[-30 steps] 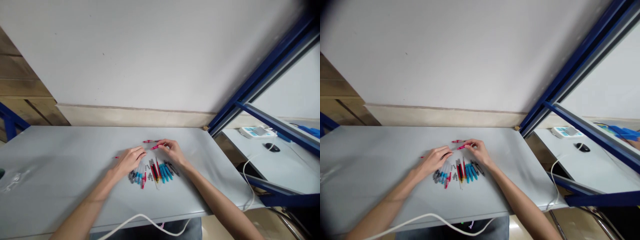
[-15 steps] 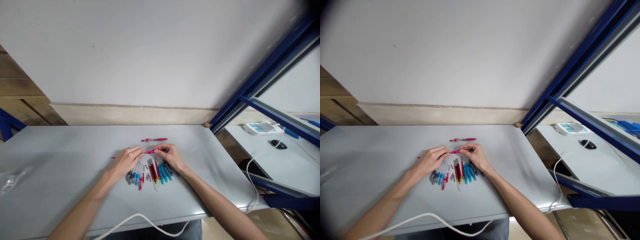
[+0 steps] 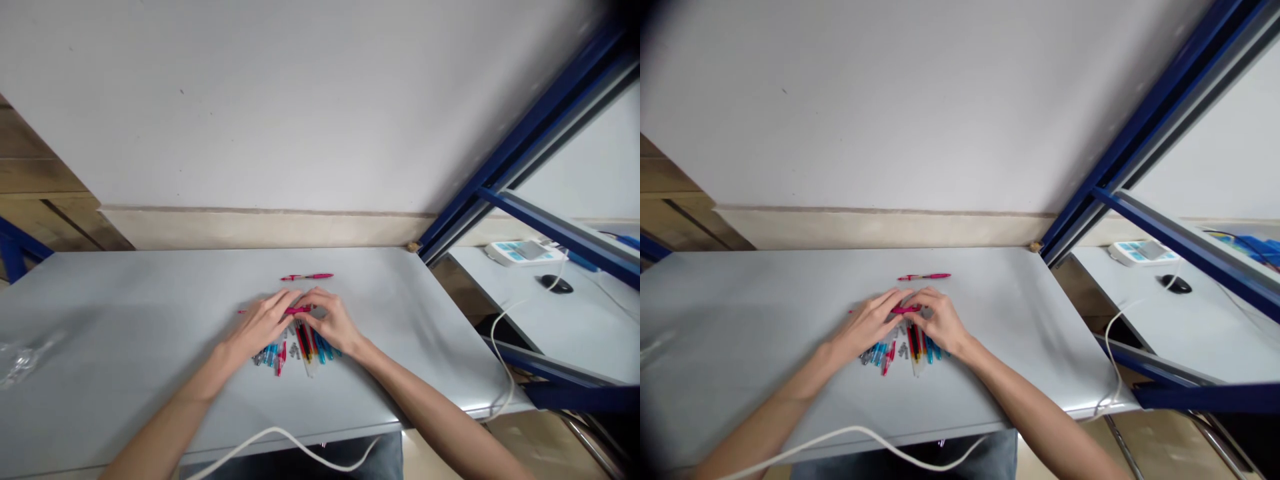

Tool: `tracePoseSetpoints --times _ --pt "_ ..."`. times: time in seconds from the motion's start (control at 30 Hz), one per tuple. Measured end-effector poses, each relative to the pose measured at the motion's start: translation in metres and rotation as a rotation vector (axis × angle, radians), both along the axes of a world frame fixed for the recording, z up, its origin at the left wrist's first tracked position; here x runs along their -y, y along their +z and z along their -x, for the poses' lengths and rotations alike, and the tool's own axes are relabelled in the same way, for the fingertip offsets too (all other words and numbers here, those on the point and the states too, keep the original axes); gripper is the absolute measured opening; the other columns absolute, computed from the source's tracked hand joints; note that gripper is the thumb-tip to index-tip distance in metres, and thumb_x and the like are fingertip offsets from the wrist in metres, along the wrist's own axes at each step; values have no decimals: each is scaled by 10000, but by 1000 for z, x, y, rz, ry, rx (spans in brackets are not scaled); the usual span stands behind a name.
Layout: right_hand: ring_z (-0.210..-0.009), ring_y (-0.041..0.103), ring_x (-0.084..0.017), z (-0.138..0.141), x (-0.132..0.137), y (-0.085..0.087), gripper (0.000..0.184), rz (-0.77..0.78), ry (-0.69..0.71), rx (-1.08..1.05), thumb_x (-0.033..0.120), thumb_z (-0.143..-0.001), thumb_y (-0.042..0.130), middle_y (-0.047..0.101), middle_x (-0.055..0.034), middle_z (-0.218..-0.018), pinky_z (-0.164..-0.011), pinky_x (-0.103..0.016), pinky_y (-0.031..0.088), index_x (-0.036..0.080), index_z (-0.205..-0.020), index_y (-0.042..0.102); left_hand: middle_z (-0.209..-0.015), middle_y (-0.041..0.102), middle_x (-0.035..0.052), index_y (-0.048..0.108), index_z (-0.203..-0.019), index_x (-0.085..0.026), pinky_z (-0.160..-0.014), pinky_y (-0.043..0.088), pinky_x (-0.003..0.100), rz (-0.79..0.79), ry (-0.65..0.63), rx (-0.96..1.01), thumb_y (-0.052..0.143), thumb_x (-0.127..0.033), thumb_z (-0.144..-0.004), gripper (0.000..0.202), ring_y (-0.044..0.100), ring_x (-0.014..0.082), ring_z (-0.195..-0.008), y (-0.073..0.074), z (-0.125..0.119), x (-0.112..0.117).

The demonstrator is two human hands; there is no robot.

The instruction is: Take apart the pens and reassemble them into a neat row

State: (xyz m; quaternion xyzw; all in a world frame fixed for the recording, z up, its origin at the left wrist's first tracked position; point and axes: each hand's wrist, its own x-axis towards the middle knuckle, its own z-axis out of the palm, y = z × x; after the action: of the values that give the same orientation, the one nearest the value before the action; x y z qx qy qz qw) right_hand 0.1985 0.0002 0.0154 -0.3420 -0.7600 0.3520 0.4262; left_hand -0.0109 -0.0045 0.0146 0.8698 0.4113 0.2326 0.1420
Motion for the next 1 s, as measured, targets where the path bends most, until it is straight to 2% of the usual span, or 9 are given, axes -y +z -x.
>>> tracePoseSetpoints --times 0.17,0.33,0.47,0.57,0.67,0.73,0.83,0.9,1.0 --pt "-840 641 -204 6 4 0 74 -16 -113 52 234 -908 687 722 -54 -912 -811 -313 488 187 -911 743 -1293 570 82 285 -1549 -314 -933 586 424 -103 -40 -48 513 -101 -942 682 637 255 -1129 0 -10 4" --pt "-564 523 -136 4 1 -4 310 180 -175 47 253 -957 546 609 13 -599 -579 -239 404 155 -677 639 -1369 501 112 193 -1584 -328 -1013 560 478 -138 -102 -4 539 -165 -957 735 562 278 -1244 0 -18 8" --pt "-565 519 -137 0 -2 -5 411 248 -188 2 396 -985 525 620 -1 -604 -588 -244 403 162 -664 632 -1505 396 130 167 -1594 -318 -1106 498 461 -184 -108 83 483 -154 -987 704 480 265 -1369 5 -15 9" --pt "-576 521 -145 -5 -6 -3 456 251 -235 -29 466 -977 546 639 -18 -618 -613 -262 412 171 -641 636 -1540 381 140 240 -1579 -288 -1171 413 493 -280 5 161 464 -171 -1005 628 406 282 -1432 8 -4 2" --pt "-618 555 -161 -11 -11 -2 375 260 -269 -109 464 -950 591 669 -27 -656 -639 -276 432 171 -736 688 -1454 481 141 413 -1484 -247 -1170 372 548 -325 157 187 469 -220 -1016 472 436 295 -1391 5 7 -9" --pt "-685 603 -180 -13 -13 -2 302 267 -264 -180 450 -921 635 697 -38 -715 -678 -284 456 172 -834 713 -1345 555 126 593 -1259 -214 -1117 414 529 -307 189 174 470 -233 -1019 270 498 289 -1307 2 11 -14" --pt "-728 629 -192 -16 -15 -2 273 291 -259 -224 445 -884 686 718 -50 -772 -686 -287 463 174 -890 719 -1226 594 104 632 -970 -190 -1018 470 442 -256 179 183 463 -225 -1023 180 564 252 -1166 -2 11 -15" --pt "-622 576 -169 -17 -15 -2 329 328 -254 -193 478 -899 663 684 -37 -676 -618 -280 431 172 -781 691 -1169 610 93 616 -969 -193 -972 479 397 -233 153 203 464 -221 -1026 165 585 229 -1097 -5 9 -14" --pt "-479 438 -130 -19 -15 -3 519 378 -240 -125 535 -953 566 540 2 -477 -536 -277 365 189 -565 557 -1040 653 64 599 -1018 -202 -908 474 365 -218 115 200 464 -224 -1034 138 611 209 -997 -7 6 -11"
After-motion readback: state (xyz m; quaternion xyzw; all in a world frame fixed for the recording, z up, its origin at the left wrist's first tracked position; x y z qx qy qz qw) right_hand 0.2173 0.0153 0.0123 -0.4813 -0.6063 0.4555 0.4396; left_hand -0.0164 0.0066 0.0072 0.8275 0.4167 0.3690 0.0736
